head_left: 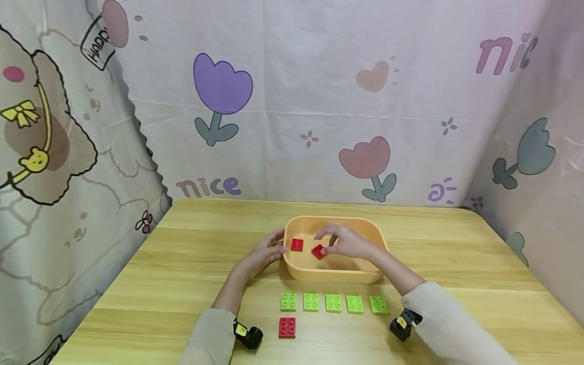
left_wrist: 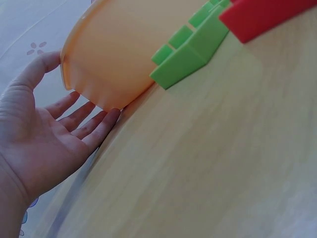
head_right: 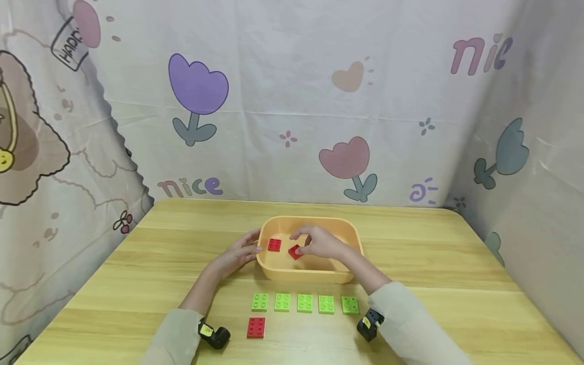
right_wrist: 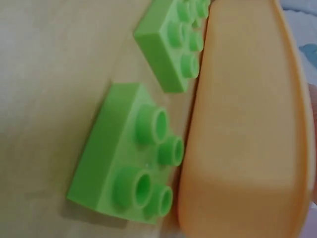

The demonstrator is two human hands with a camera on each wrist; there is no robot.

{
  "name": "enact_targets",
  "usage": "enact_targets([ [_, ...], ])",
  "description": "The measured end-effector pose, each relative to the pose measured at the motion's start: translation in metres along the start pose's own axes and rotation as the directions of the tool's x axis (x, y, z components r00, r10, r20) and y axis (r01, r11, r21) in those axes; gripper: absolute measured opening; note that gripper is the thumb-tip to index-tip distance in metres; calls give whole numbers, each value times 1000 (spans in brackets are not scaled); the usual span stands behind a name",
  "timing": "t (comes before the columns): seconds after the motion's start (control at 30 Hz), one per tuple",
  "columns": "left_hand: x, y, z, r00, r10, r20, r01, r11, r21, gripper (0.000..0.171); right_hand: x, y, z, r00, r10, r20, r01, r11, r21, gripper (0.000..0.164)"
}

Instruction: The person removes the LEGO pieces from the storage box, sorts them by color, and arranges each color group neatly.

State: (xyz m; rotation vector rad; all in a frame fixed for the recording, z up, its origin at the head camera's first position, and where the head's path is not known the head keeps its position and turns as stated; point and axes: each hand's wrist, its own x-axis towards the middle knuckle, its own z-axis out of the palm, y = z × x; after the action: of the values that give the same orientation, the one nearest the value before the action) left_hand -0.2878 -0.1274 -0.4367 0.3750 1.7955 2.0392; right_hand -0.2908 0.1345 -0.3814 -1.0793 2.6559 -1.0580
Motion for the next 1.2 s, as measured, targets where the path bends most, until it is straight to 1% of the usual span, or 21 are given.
enact_targets([
  [0.27, -2, 2, 1, 1000, 12, 9, -12, 1000, 0, 70, 4, 18, 5, 996, 33, 78, -33, 999, -5, 35],
  [0.43, -2, 2, 2, 1000, 17, 19, -17, 1000, -7, 70, 5, 25, 9, 990, 98, 102, -96, 995, -26, 37],
  [0.5, -3, 2, 1, 1000, 19, 21, -18, 1000, -13, 71, 5, 26, 11, 990, 109, 94, -105, 993, -50, 37],
  [0.67, -3, 1, 0, 1000, 20, 19, -20, 1000, -12, 71, 6, 27, 13, 993, 84, 79, -77, 993, -85, 32],
  [0.9, -3, 1, 1, 999, 27, 24, -27, 1000, -3, 70, 3, 21, 9, 993, 97, 61, -93, 993, -74, 29],
  [1.1, -2, 0, 1, 1000, 22, 23, -22, 1000, -4, 69, 1, 16, 4, 999, 43, 21, -41, 995, -87, 29],
  [1.2, -1, -1, 0, 1000, 20, 21, -20, 1000, -5, 69, -1, 12, 3, 999, 44, 8, -43, 997, -71, 29],
])
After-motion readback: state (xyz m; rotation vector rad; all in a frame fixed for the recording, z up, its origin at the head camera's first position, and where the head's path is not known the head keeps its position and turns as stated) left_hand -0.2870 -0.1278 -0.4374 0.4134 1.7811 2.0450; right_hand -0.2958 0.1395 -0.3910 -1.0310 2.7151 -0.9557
